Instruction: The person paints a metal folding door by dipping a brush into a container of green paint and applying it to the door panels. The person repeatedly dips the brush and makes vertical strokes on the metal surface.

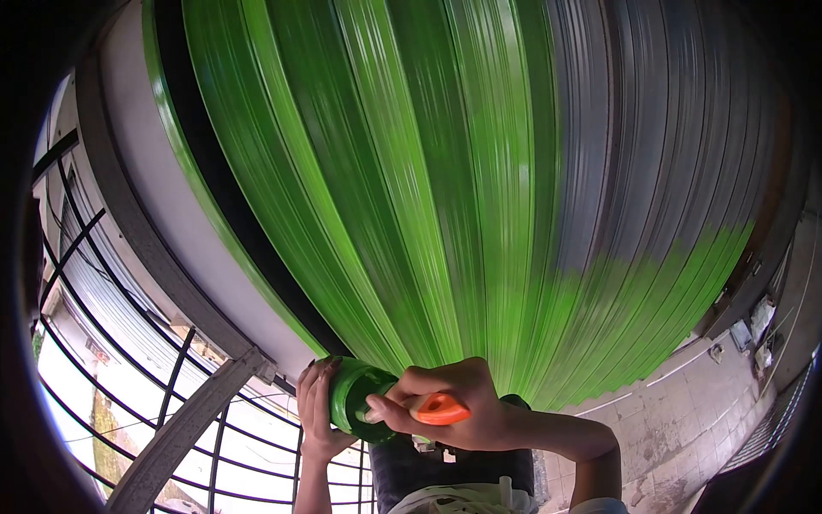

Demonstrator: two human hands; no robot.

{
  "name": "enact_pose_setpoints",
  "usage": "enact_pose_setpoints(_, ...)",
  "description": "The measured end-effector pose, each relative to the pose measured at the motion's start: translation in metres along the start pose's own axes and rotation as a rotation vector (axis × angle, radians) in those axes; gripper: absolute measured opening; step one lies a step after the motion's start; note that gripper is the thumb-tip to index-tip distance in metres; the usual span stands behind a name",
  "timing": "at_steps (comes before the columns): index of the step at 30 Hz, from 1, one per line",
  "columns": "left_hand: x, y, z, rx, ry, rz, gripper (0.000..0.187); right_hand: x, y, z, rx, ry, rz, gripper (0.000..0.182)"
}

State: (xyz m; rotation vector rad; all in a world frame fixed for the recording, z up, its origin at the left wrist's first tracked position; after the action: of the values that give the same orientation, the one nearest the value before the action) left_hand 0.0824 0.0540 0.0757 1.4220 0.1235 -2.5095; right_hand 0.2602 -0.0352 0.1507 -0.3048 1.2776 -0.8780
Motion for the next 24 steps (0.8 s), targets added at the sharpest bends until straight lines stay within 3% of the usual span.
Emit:
enact_pose_setpoints(3, 0.009, -0.003, -0.006, 0.073, -0.033, 0.132, 0.095, 0.012, 0.016, 0.0, 0.012, -0.055, -0.145, 0.01)
enact_pose_setpoints(6, 0.023, -0.008, -0.014, 0.137, -0.014, 0.267, 0.099, 0.028, 0.037, -0.006, -0.213, -0.069, -0.375, 0.019)
enact_pose_setpoints(8, 0.033, -0.012, -0.019, 0.186, 0.011, 0.346, 0.101, 0.042, 0.048, -0.008, -0.234, -0.087, -0.419, 0.025)
enact_pose_setpoints(13, 0.046, -0.009, -0.033, 0.136, -0.058, 0.32, 0.1, 0.07, 0.068, -0.008, -0.112, -0.131, -0.272, 0.036)
enact_pose_setpoints(14, 0.047, -0.009, -0.037, 0.119, -0.063, 0.306, 0.1, 0.077, 0.072, -0.011, -0.346, -0.139, -0.485, 0.035)
enact_pose_setpoints(17, 0.052, -0.005, -0.047, 0.106, -0.072, 0.313, 0.1, 0.084, 0.074, -0.011, -0.452, -0.149, -0.587, 0.031)
enact_pose_setpoints(24, 0.058, 0.0, -0.059, 0.065, -0.103, 0.334, 0.098, 0.113, 0.105, -0.019, -0.593, 0.065, -0.567, 0.018)
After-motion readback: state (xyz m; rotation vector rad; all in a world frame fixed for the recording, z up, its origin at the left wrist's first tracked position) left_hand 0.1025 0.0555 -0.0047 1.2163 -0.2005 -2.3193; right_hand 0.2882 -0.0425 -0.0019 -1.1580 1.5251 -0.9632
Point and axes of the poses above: each hand's wrist, its own x-axis away from the middle knuckle, its own z-axis out of the back of the hand, y = z × x, the point moved 4 cm from there along -x, towards the middle knuckle, and after that the axes turned 4 degrees about x, right-handed, at the moved point
